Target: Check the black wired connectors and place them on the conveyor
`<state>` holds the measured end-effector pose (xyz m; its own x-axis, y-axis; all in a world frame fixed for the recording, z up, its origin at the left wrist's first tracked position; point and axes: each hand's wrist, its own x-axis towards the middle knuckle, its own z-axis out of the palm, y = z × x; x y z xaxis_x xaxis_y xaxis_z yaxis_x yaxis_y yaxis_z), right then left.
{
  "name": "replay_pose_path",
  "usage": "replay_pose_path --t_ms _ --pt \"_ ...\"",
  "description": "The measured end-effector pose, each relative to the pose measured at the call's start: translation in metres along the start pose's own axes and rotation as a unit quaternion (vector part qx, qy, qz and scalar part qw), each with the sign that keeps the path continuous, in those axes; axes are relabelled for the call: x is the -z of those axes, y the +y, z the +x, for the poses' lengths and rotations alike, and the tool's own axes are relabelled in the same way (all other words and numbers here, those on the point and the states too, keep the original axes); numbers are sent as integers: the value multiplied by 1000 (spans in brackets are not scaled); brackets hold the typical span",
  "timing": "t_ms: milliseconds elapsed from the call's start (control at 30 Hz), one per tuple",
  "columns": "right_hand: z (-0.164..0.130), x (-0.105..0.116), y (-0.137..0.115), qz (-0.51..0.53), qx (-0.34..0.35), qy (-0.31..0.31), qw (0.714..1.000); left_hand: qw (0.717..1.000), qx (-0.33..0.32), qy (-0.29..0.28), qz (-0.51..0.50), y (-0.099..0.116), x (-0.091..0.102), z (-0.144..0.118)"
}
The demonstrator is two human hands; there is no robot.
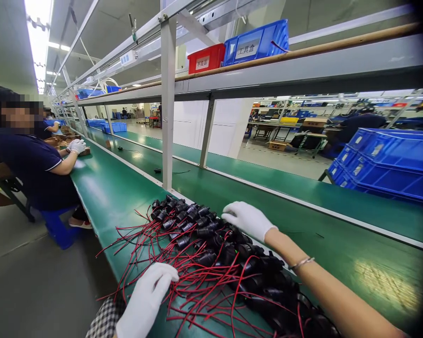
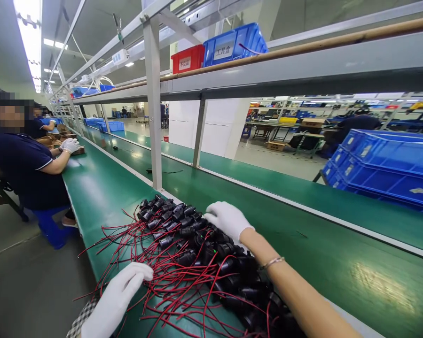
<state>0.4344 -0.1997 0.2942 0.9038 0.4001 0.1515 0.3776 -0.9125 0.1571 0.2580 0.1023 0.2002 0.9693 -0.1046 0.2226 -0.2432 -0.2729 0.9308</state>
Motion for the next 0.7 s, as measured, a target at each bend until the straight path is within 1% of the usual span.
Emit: replay_pose_path --t_ms 33,100,167,233,300,400,467,500,533,567,600,667,700 --pt "0 1 -22 -5 35 0 999 1000 -11 -9 -5 2 -5 1" --pt "0 -1 -60 -36 65 -9 997 999 -33 -25 -9 4 -11 0" --pt "0 -5 -84 -75 73 -18 994 999 -47 -26 -9 5 -13 -4" --pt "0 -4 -93 -109 82 -15 991 999 -48 -16 -7 6 -9 -9" --pt "-3 4 -94 -136 102 7 985 999 -50 8 -2 9 -2 -11" --pt "-20 28 -97 -161 159 65 972 995 -74 62 18 17 6 -5" --pt "-37 48 -104 -167 217 98 957 989 -107 92 37 26 10 3" --pt "-47 58 -110 -168 249 109 948 987 -123 96 45 32 11 8" --pt "-57 68 -115 -168 276 118 939 985 -136 91 51 39 11 12" --pt "-67 77 -121 -169 302 128 930 985 -145 75 54 46 12 15" --pt "-77 85 -127 -172 326 142 919 986 -151 46 58 53 11 17" --pt "-96 96 -135 -173 375 178 893 988 -140 -46 34 64 9 16" --pt "-106 99 -138 -163 398 201 880 987 -130 -97 -4 67 8 14"
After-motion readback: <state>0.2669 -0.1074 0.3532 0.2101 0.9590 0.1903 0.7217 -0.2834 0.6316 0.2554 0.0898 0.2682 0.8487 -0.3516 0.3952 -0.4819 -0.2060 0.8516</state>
